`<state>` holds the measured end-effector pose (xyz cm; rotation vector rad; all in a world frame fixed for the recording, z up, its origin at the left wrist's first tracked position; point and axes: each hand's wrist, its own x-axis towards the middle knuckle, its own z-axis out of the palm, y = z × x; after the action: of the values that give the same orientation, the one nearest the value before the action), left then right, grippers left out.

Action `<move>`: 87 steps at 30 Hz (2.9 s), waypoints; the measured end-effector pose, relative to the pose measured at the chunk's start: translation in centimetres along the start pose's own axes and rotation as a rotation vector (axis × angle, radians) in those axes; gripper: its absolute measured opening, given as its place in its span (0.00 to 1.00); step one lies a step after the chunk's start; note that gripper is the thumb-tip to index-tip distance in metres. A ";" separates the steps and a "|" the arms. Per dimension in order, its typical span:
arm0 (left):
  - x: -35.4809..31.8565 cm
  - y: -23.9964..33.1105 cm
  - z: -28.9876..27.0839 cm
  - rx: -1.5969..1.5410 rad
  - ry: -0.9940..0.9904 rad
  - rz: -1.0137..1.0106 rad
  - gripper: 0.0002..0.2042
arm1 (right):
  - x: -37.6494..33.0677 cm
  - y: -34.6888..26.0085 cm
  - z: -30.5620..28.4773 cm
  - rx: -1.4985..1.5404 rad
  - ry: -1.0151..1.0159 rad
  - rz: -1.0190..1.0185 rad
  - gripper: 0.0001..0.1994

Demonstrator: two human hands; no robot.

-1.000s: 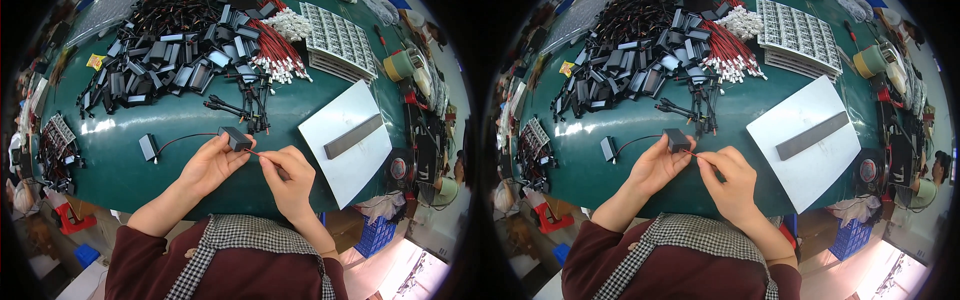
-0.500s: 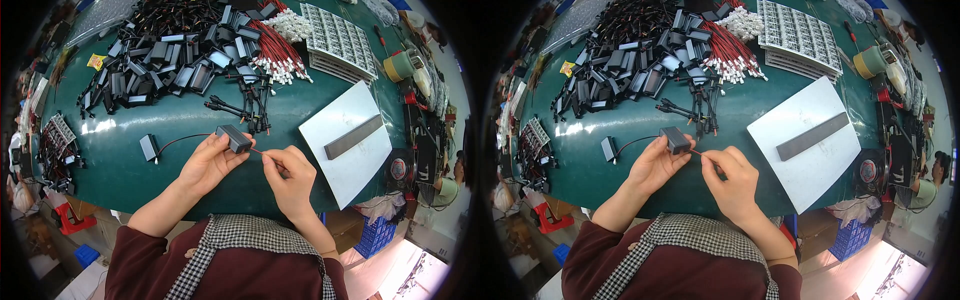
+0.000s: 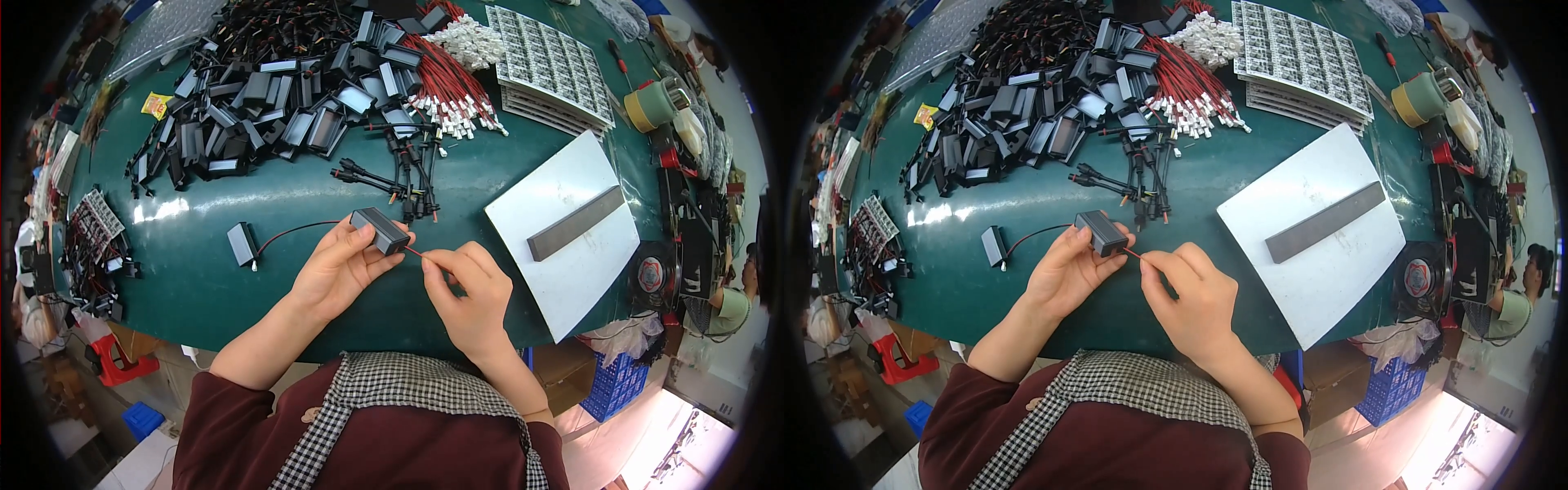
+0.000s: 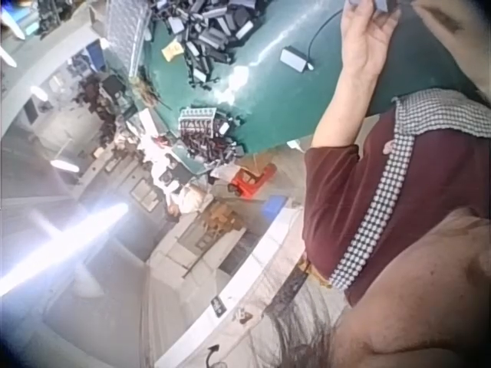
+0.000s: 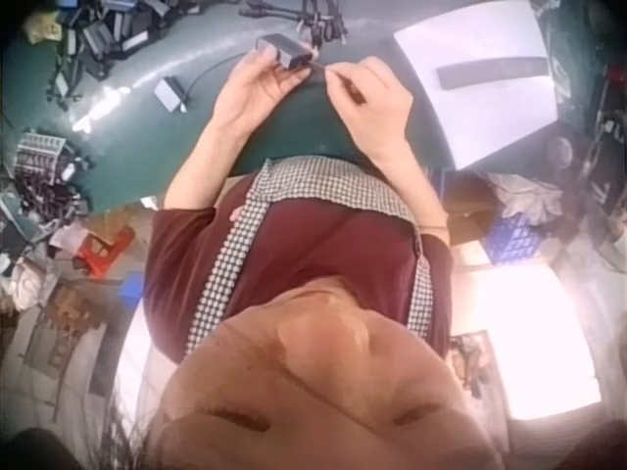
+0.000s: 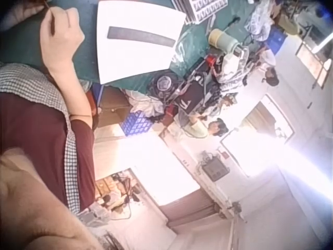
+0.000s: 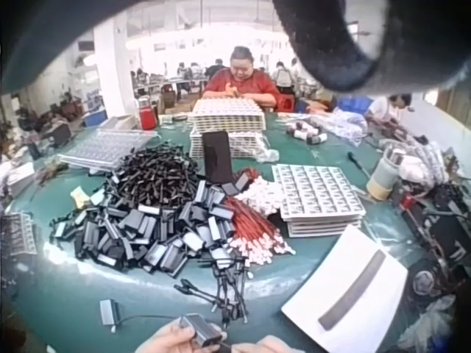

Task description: The person assembles small electronic modules by manually inserting wires into plastic housings at a factory workbench.

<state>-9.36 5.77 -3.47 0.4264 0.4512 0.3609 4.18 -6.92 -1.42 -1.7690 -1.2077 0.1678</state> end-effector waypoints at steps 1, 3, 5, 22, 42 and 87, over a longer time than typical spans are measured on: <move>0.0 0.0 0.1 0.002 0.003 0.006 0.13 | 0.0 -0.1 0.0 0.000 0.001 0.000 0.06; 0.0 -0.1 0.1 0.005 0.005 0.011 0.13 | -0.1 -0.3 0.0 -0.037 -0.019 0.000 0.05; 0.1 -0.2 0.0 0.007 -0.002 0.002 0.14 | -0.2 -0.1 -0.1 -0.040 -0.027 -0.016 0.06; -0.8 -0.8 1.7 0.555 -0.139 0.298 0.24 | 0.4 -0.6 -0.9 0.589 -0.476 0.427 0.28; -5.6 7.9 2.6 0.509 0.014 0.995 0.09 | -0.2 -0.1 -0.2 0.789 -0.404 0.590 0.20; 1.8 8.1 1.4 0.900 0.207 0.418 0.21 | -0.7 -0.3 -6.1 -0.641 -0.715 -0.021 0.07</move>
<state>-9.09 13.01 0.90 1.3802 0.7210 0.6019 7.13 -11.29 1.84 -2.3440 -1.9449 0.4708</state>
